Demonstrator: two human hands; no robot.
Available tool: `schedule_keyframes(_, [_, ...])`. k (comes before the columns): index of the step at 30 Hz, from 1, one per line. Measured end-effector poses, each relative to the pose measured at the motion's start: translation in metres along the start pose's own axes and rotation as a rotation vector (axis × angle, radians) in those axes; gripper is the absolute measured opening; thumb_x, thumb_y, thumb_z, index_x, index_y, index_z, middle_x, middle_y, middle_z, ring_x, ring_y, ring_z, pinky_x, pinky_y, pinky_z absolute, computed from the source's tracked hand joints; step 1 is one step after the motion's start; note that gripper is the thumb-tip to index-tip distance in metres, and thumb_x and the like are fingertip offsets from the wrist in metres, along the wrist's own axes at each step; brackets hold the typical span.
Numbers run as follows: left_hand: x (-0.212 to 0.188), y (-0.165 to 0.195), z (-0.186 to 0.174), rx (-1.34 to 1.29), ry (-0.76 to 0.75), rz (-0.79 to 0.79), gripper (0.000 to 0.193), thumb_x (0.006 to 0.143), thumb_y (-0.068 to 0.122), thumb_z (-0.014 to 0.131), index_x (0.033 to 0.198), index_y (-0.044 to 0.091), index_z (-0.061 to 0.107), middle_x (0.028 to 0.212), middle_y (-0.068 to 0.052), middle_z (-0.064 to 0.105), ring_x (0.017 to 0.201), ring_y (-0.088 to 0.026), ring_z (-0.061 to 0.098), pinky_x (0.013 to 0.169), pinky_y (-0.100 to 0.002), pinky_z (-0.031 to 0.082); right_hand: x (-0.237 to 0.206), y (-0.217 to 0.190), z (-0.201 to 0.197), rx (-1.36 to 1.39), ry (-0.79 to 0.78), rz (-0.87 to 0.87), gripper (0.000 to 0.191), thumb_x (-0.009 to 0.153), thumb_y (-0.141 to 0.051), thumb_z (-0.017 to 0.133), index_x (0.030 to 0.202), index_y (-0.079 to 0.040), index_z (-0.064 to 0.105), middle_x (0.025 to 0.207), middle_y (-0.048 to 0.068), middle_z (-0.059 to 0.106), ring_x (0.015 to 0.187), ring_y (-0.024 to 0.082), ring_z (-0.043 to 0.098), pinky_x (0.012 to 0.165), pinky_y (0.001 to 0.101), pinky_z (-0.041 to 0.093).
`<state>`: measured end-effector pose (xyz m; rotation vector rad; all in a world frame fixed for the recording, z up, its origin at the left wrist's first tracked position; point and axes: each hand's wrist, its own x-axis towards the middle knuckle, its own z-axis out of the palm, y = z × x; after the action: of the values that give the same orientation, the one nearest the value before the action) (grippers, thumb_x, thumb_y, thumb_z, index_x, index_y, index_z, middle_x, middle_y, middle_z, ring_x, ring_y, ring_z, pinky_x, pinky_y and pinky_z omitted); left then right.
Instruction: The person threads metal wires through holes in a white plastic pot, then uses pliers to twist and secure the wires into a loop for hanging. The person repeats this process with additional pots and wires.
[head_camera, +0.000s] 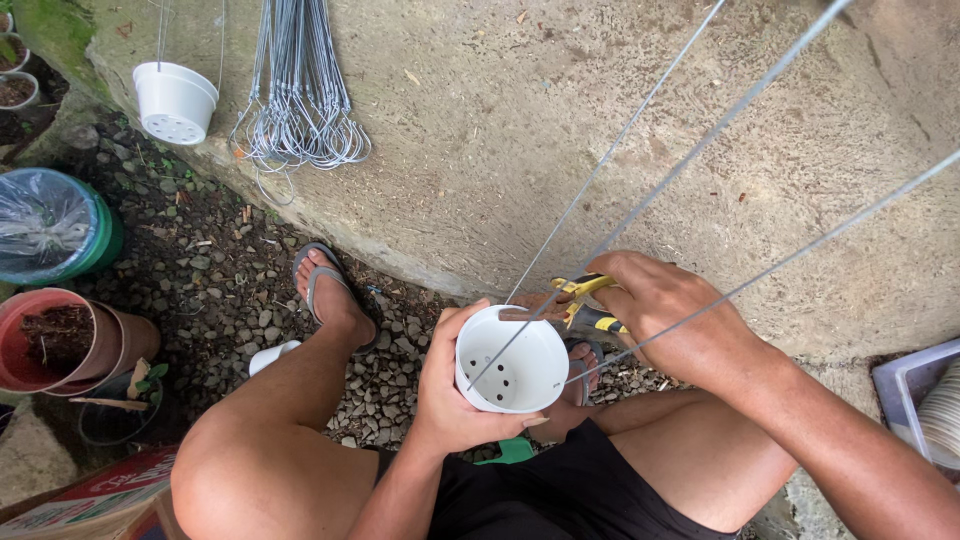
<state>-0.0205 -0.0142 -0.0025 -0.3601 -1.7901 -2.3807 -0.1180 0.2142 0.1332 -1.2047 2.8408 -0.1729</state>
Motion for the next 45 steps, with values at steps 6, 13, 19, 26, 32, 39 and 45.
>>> schedule_keyframes(6, [0.000,0.000,-0.004,-0.006,0.002,0.001,0.113,0.062,0.031,0.101,0.153,-0.002,0.041,0.132,-0.009,0.053,0.127,-0.023,0.061,0.111,-0.038,0.051,-0.009,0.014,0.014,0.270,0.044,0.096,0.036,0.068,0.000,0.075,0.103,-0.003,0.075,0.129,0.011,0.065,0.110,0.030,0.068,0.089,0.0411,0.057])
schedule_keyframes(13, [0.000,-0.005,-0.013,-0.536,-0.083,-0.298,0.122,0.061,0.039,0.101,0.154,-0.004,0.036,0.141,-0.020,0.058,0.130,-0.029,0.061,0.112,-0.044,0.050,-0.016,0.048,0.083,0.457,0.164,0.478,0.023,0.094,-0.023,0.072,0.106,-0.004,0.077,0.119,0.010,0.070,0.097,0.027,0.072,0.085,0.0387,0.057])
schedule_keyframes(19, [-0.006,-0.029,-0.024,-0.869,-0.194,-0.325,0.101,0.074,0.045,0.092,0.148,-0.006,0.045,0.138,-0.025,0.061,0.124,-0.034,0.064,0.105,-0.047,0.054,-0.002,0.090,0.167,0.376,0.209,0.641,0.038,0.098,-0.036,0.068,0.113,-0.001,0.075,0.120,0.017,0.068,0.104,0.035,0.069,0.091,0.0450,0.054])
schedule_keyframes(26, [-0.010,-0.042,-0.027,-1.070,-0.082,-0.492,0.083,0.085,0.041,0.085,0.140,-0.010,0.050,0.124,-0.030,0.065,0.109,-0.038,0.070,0.093,-0.048,0.060,0.012,0.103,0.204,0.213,0.076,0.852,0.046,0.097,-0.041,0.068,0.110,0.003,0.073,0.125,0.020,0.065,0.105,0.039,0.067,0.091,0.0495,0.053])
schedule_keyframes(32, [-0.004,-0.027,-0.016,-1.103,-0.287,-0.293,0.126,0.055,0.061,0.095,0.146,-0.008,0.045,0.126,-0.028,0.062,0.105,-0.036,0.071,0.086,-0.044,0.060,0.014,0.100,0.206,0.161,0.065,0.909,0.050,0.097,-0.042,0.065,0.118,0.003,0.071,0.131,0.024,0.060,0.103,0.039,0.068,0.082,0.0521,0.059])
schedule_keyframes(39, [-0.001,-0.009,-0.009,-1.319,-0.416,-0.266,0.124,0.059,0.066,0.091,0.147,-0.008,0.045,0.125,-0.024,0.057,0.091,-0.033,0.070,0.075,-0.040,0.055,0.021,0.105,0.215,-0.096,0.212,0.921,0.057,0.096,-0.049,0.073,0.111,0.006,0.071,0.124,0.026,0.059,0.116,0.040,0.054,0.096,0.0514,0.046])
schedule_keyframes(45, [-0.006,0.000,-0.005,-1.275,-0.357,-0.278,0.128,0.060,0.069,0.089,0.153,-0.005,0.040,0.118,-0.022,0.057,0.083,-0.029,0.068,0.070,-0.039,0.052,0.020,0.107,0.229,-0.136,0.302,0.910,0.060,0.089,-0.049,0.079,0.112,0.006,0.069,0.126,0.024,0.057,0.119,0.041,0.051,0.097,0.0541,0.044])
